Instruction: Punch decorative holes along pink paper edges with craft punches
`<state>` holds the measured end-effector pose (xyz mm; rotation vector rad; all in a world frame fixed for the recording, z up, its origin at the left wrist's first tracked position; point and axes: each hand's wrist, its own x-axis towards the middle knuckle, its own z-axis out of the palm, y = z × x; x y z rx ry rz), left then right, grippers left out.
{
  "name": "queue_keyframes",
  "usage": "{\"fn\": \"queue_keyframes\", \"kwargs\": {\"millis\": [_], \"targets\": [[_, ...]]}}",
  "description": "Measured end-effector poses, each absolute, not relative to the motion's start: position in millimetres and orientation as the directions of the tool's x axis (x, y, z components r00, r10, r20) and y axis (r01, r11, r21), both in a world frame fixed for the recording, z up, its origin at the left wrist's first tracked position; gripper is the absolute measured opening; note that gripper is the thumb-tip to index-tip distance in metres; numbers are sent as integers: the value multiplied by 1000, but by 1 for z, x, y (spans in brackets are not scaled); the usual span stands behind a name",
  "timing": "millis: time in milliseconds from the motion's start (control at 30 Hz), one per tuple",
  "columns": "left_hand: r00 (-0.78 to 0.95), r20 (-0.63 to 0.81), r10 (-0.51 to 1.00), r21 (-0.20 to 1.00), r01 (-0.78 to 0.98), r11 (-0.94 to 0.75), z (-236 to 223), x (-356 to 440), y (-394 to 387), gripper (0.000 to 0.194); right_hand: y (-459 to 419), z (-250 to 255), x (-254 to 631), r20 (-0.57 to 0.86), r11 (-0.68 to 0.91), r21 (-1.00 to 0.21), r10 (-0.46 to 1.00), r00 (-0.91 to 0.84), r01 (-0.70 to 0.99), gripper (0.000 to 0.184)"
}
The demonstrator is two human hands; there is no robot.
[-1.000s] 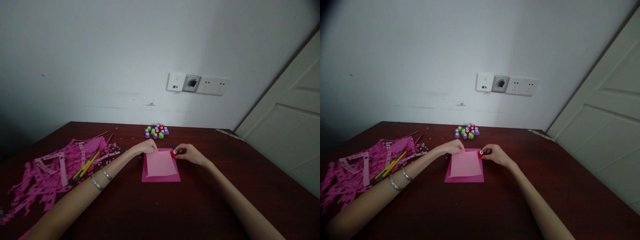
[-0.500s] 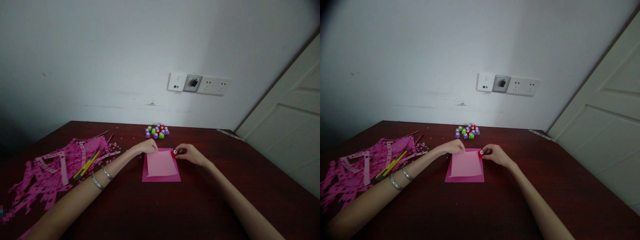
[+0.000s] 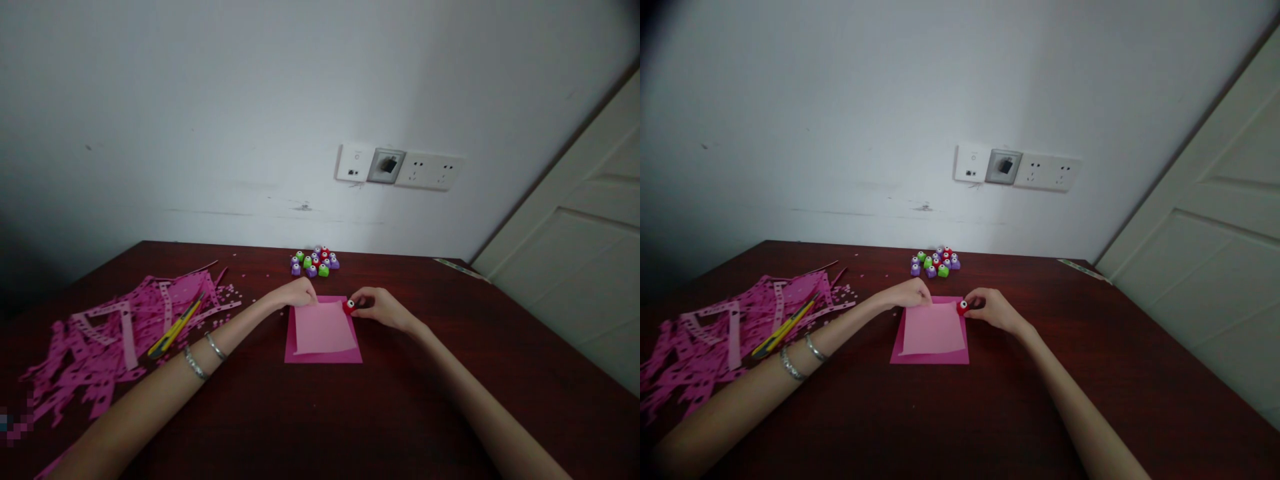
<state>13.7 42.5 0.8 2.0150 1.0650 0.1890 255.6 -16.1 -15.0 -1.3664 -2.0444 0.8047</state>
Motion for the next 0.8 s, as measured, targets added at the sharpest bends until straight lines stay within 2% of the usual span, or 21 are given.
{"fn": "queue_keyframes", "kwargs": {"millis": [467, 633, 733, 800], "targets": [[615, -223, 756, 715, 630, -302, -1, 15, 44, 20, -16, -15, 255, 120, 314, -732, 933, -340, 605, 22], [639, -199, 743, 700, 624, -349, -2, 16, 44, 20, -16, -15, 254, 117, 315, -726, 932, -342, 611, 22], [641, -185, 745, 653, 647, -394, -1, 18, 42, 20, -17, -15, 253, 108, 310, -722, 934, -341, 619, 22], [613, -152, 775, 562, 699, -443, 0, 20, 38, 20, -17, -16, 252, 104, 307, -717, 935, -339, 626, 23]]}}
